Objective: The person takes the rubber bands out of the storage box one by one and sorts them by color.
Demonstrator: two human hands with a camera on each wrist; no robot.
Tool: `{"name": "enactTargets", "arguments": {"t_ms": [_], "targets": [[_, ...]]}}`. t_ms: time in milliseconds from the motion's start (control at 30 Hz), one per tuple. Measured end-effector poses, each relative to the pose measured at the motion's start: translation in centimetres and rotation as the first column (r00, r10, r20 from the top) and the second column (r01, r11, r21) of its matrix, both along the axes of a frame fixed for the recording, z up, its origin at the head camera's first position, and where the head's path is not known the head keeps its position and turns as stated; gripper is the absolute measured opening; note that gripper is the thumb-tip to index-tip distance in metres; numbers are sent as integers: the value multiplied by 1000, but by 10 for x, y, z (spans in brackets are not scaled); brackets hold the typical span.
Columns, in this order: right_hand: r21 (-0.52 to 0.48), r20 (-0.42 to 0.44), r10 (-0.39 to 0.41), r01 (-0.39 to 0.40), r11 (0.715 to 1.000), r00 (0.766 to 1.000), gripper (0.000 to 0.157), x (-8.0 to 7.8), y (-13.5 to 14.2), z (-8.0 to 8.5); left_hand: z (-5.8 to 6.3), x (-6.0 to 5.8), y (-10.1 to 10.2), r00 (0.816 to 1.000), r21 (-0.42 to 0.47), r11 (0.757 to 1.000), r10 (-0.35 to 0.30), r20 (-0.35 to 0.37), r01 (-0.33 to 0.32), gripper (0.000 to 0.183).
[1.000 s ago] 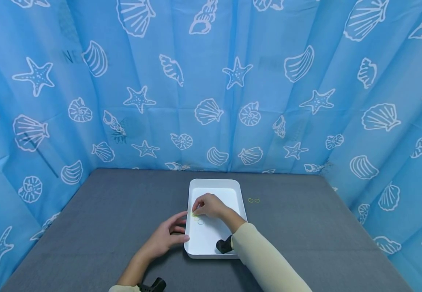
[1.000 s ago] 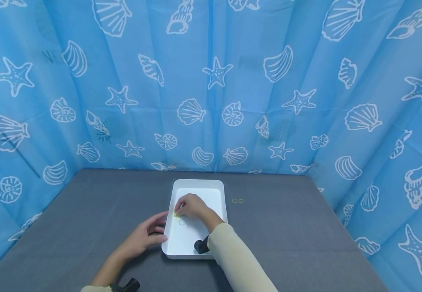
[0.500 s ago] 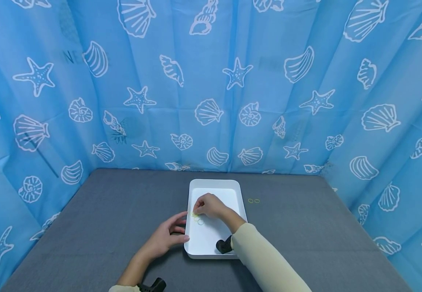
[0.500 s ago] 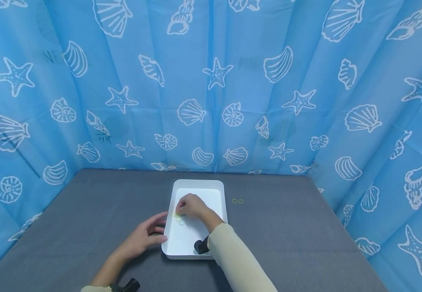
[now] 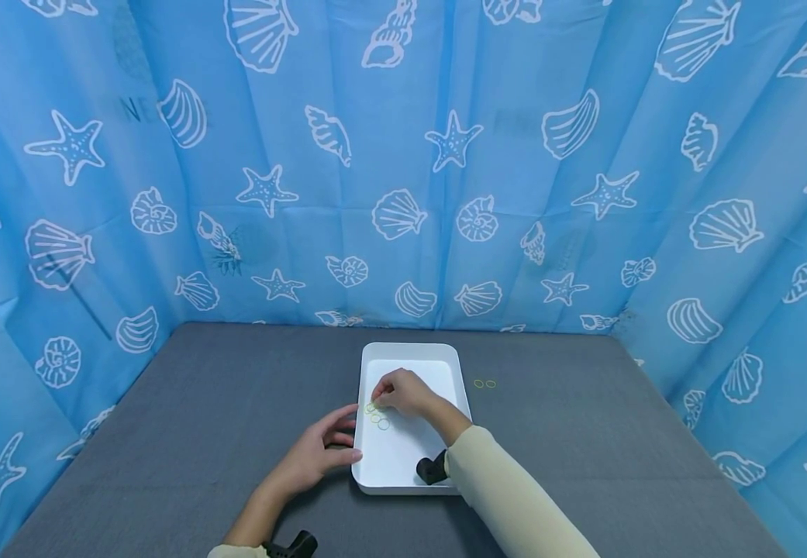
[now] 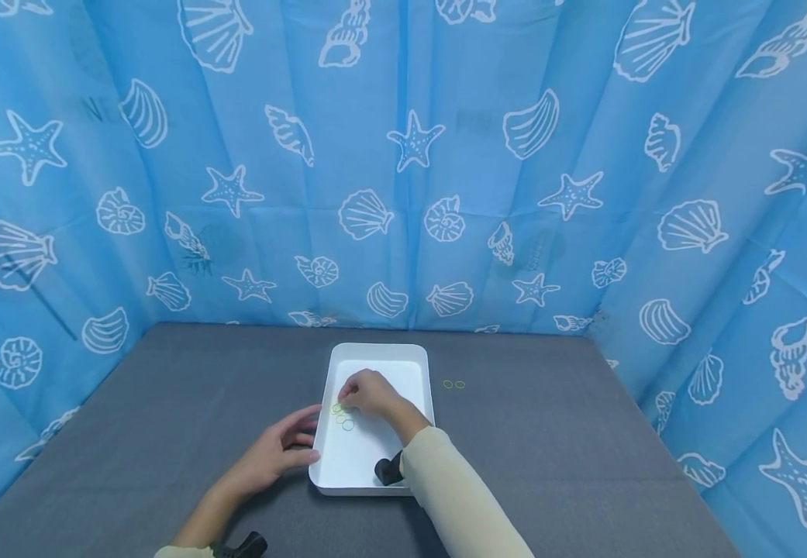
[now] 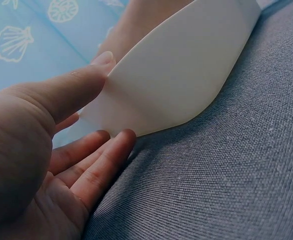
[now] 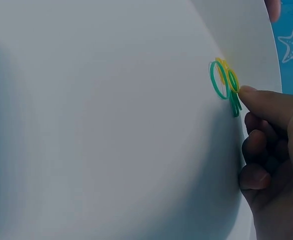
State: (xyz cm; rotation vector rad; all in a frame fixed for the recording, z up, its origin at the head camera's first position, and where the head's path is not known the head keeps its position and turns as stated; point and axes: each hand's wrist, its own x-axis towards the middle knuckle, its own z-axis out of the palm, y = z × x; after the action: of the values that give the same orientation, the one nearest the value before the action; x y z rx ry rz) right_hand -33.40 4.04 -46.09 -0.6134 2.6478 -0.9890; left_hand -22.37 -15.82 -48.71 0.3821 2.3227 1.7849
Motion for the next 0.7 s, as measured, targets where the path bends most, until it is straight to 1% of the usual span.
{"name": "enactTargets", "arguments": {"t_ms": [167, 267, 467, 700], "targets": [[8, 14, -2, 2, 1000, 1000, 5, 1, -2, -1, 1, 0, 0, 1000, 4, 1000, -1, 11, 1, 73], [23, 4, 4, -4, 1000, 1000, 5, 1, -3, -2, 0, 0, 0, 1000, 7, 1000, -3, 16, 3, 73], [35, -22, 9, -9, 999, 1000, 9, 2, -2, -2, -1, -1, 0, 1000, 3, 1000, -3, 8, 3, 73], [28, -25, 10, -10, 1000, 1000, 11, 3, -2, 1, -1, -1, 0, 1000, 4, 1000, -4, 8, 4, 72]]}}
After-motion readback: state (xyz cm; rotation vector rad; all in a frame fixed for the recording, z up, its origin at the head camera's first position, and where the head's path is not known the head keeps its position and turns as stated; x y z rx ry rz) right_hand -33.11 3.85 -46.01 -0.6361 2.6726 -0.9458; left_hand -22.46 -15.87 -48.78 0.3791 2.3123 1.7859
